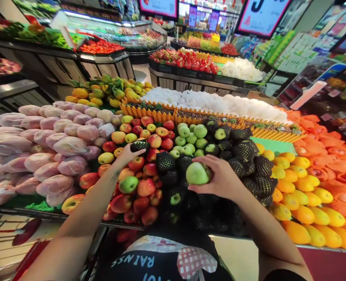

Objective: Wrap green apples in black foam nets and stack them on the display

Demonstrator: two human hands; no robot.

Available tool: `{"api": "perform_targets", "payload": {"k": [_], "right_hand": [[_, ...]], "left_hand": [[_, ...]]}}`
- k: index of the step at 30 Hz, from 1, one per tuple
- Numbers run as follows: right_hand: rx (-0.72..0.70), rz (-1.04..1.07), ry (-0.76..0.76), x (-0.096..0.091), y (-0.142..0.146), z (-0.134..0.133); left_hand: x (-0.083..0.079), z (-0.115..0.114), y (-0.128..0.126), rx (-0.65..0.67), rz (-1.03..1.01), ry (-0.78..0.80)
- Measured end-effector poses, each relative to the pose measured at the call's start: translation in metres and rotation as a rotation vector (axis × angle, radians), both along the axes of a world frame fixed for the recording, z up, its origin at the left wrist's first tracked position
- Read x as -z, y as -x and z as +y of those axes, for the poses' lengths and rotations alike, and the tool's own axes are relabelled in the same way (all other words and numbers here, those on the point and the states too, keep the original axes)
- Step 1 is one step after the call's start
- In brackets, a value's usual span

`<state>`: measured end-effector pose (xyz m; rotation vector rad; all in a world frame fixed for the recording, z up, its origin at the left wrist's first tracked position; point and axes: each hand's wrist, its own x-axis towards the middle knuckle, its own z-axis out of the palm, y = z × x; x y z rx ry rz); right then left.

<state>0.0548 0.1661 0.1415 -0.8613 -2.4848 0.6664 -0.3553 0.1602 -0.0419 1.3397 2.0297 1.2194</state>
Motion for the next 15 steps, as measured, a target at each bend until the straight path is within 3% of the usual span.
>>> {"api": "perform_targets", "payload": {"k": [5, 9, 12, 15], "right_hand": [[0.133, -0.309, 0.139, 0.077, -0.012, -0.061], [0.207, -0.486, 0.153, 0.133, -0.008, -0.095], [0.144, -0.512, 0.19, 0.162, -0.009, -0.11], [0.054, -0.507, 0.232, 0.184, -0.01, -0.119]], "left_hand": [[-0.014, 0.011, -0.024, -0.258, 0.174, 0.212], [-0.027, 0.01, -0.039, -0.296, 0.35, 0.084], [-0.037, 0.011, -0.053, -0.33, 0.459, -0.03], [-0.047, 0.019, -0.074, -0.247, 0.469, -0.112]]}}
